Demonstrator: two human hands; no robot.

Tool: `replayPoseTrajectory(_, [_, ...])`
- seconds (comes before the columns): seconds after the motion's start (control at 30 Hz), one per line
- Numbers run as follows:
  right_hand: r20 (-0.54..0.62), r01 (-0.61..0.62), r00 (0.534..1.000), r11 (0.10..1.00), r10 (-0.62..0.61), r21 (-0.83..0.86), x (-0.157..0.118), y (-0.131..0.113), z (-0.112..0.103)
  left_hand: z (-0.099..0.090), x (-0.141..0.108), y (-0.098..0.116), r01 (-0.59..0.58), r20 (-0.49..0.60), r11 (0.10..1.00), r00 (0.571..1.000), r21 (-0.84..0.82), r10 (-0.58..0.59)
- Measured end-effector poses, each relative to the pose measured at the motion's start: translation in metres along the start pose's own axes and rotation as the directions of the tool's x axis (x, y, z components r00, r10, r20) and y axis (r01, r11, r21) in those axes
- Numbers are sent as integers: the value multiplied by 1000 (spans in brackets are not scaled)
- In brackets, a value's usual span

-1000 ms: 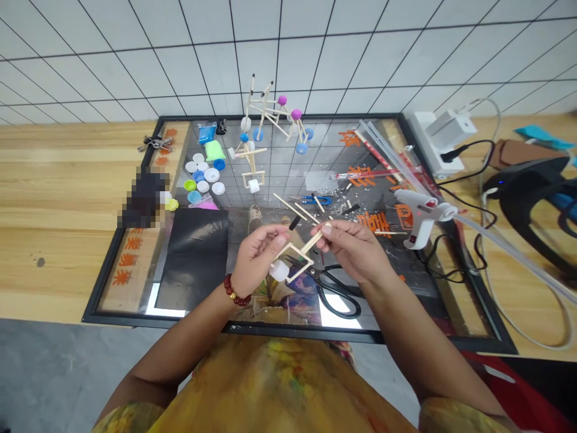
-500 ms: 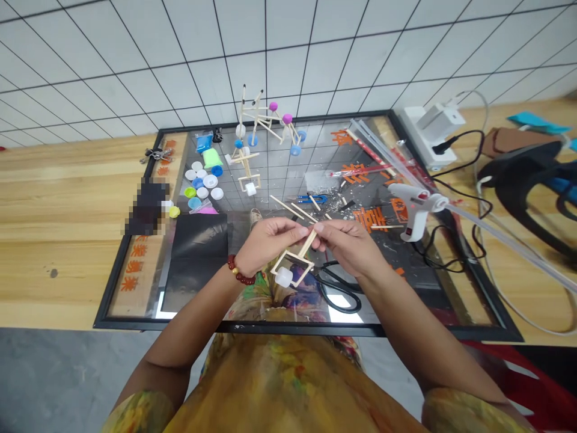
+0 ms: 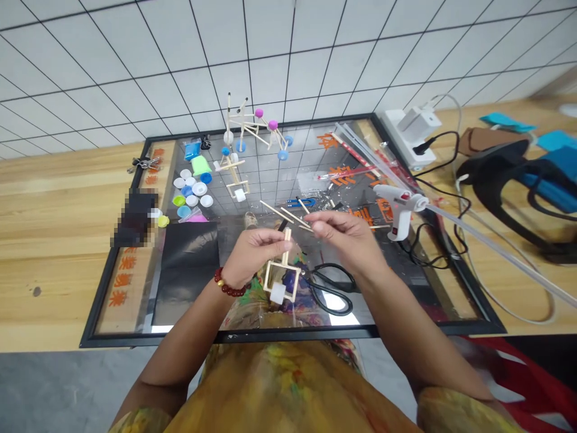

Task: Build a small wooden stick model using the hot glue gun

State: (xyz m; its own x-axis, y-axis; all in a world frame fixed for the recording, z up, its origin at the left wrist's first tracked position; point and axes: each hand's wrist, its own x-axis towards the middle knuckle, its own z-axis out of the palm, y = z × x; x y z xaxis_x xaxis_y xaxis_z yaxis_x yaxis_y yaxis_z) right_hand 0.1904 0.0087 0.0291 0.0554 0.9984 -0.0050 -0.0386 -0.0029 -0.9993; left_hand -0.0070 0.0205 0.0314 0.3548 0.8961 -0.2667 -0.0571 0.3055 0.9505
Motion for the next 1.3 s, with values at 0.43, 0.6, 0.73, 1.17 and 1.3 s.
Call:
replayPoseTrajectory(0.43, [-40, 12, 995, 520, -87, -854, 54, 8, -32, -22, -4, 3, -67, -201, 995, 978, -69, 52])
replayPoseTrajectory(0.6, [-39, -1, 997, 465, -72, -885, 59, 16, -23, -27, -1, 7, -128, -274, 992, 953, 9, 125])
replayPoseTrajectory(0.73, [-1, 111, 986, 660, -167, -743, 39, 12, -9, -30, 2, 3, -124, -273, 987, 950, 106, 148])
replayPoseTrajectory(1.17, [368, -235, 877, 944, 309, -233, -1, 14, 25, -27, 7, -3, -38, -259, 999, 965, 23, 43])
replayPoseTrajectory(1.3, [352, -331, 863, 932, 363, -149, -1, 16, 21, -25, 7, -2, 0, -246, 996, 969, -93, -23])
